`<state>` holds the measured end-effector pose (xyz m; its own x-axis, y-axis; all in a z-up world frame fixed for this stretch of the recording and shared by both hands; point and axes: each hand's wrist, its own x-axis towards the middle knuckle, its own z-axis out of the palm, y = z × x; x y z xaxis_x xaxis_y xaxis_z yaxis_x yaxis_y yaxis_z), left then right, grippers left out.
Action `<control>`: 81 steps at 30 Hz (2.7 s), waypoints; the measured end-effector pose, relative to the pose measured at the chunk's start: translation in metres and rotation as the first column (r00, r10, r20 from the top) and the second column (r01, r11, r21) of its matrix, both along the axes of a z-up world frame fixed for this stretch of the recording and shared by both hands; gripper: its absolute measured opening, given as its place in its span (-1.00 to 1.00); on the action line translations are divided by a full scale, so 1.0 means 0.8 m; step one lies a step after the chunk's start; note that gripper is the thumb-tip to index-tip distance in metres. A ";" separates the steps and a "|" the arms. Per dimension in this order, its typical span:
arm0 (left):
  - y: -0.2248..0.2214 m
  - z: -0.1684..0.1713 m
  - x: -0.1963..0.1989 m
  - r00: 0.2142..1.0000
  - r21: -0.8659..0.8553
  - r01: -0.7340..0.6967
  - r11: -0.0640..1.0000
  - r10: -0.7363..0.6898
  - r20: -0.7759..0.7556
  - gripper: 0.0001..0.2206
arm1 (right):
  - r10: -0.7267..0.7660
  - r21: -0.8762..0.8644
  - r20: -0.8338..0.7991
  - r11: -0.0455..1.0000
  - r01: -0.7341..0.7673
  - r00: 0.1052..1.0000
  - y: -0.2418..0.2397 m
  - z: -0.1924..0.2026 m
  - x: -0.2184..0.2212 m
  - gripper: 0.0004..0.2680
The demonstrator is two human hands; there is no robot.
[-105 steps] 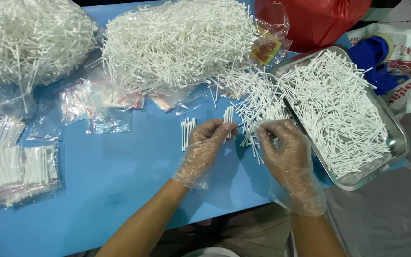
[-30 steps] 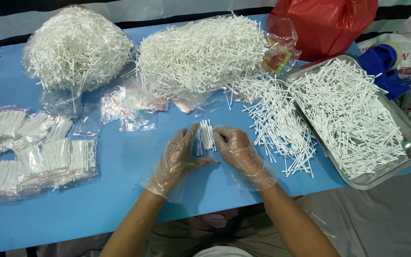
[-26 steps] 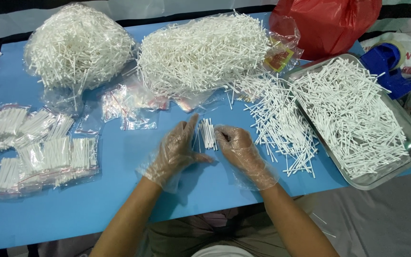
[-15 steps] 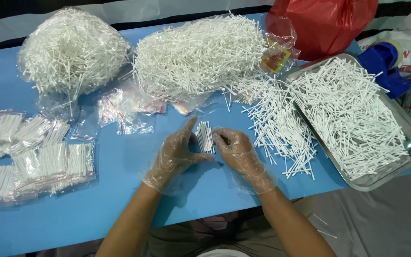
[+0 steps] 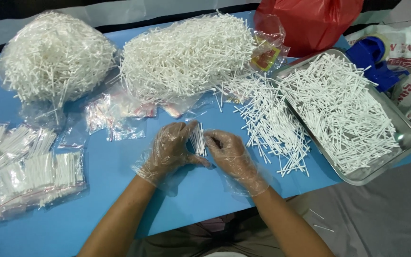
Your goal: The person counts out small groups of cotton swabs by hand and places them into plastic bags.
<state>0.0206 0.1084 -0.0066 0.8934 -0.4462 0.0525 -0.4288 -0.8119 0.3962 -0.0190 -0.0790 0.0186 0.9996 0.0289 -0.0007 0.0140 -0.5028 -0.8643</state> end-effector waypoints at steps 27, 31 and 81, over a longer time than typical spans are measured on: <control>0.015 -0.005 -0.007 0.999 -0.209 -0.016 0.978 0.026 0.044 -0.01 | -0.083 -0.047 -0.019 0.995 0.082 0.996 0.007 -0.028 0.006 -0.88; 0.020 -0.012 -0.006 0.993 -0.244 0.026 0.969 0.002 0.116 -0.06 | -0.074 -0.060 -0.030 0.996 0.072 0.997 0.010 -0.027 0.005 -0.86; -0.066 0.011 -0.030 0.876 -0.630 0.208 0.748 0.144 0.461 -0.94 | 0.402 -0.613 0.581 0.789 0.054 0.708 -0.132 -0.001 0.013 -0.91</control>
